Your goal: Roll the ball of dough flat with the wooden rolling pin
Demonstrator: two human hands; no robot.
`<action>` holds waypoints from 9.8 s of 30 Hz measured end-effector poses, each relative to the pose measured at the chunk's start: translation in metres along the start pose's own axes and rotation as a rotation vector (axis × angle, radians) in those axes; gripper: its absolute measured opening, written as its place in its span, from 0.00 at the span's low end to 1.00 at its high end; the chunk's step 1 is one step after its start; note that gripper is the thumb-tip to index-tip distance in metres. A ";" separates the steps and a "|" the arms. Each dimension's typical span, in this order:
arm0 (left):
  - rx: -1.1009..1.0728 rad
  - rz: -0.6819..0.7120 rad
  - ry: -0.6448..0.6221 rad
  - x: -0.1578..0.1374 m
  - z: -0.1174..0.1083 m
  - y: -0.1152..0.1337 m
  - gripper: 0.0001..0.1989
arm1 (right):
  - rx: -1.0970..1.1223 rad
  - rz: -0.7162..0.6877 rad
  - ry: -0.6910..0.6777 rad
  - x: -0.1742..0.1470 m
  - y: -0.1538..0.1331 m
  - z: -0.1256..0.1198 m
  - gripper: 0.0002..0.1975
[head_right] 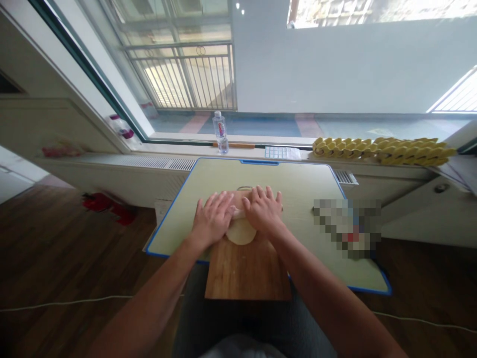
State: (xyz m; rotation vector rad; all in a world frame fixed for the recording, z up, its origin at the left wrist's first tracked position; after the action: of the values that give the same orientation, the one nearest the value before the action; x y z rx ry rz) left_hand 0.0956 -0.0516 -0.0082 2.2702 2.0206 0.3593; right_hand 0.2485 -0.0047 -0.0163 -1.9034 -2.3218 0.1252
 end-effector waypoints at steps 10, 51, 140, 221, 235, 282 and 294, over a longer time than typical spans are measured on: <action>-0.002 0.016 0.008 -0.039 0.001 0.014 0.29 | 0.015 -0.084 0.080 -0.052 0.005 0.000 0.30; -0.161 0.205 0.092 -0.008 -0.029 0.008 0.28 | 0.221 -0.005 0.082 -0.112 0.045 -0.022 0.10; 0.006 0.032 0.039 0.044 0.003 0.021 0.20 | -0.057 0.109 0.086 -0.049 0.051 -0.008 0.30; -0.050 0.181 -0.076 0.015 0.022 0.046 0.29 | -0.122 0.038 -0.180 -0.077 0.049 -0.015 0.29; 0.020 0.162 0.003 0.025 0.018 0.044 0.25 | -0.059 0.111 -0.130 -0.072 0.049 -0.014 0.31; 0.023 0.210 0.005 0.001 0.013 0.055 0.25 | -0.040 0.083 0.013 -0.083 0.043 -0.014 0.28; 0.020 0.170 -0.018 0.024 0.019 0.051 0.26 | -0.051 0.109 0.002 -0.067 0.045 -0.016 0.28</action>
State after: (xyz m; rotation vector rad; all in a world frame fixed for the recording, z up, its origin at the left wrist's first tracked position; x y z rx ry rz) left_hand 0.1512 -0.0327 -0.0126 2.4550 1.8361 0.3302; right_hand 0.3073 -0.0620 -0.0111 -2.0538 -2.2406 0.0759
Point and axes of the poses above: each hand's wrist, its own x-axis towards the middle knuckle, its own z-axis out of the palm, y = z × x, the point moved 7 cm from there along x, towards the middle knuckle, and after that the axes turned 2 degrees about -y, right-handed, at the moved point
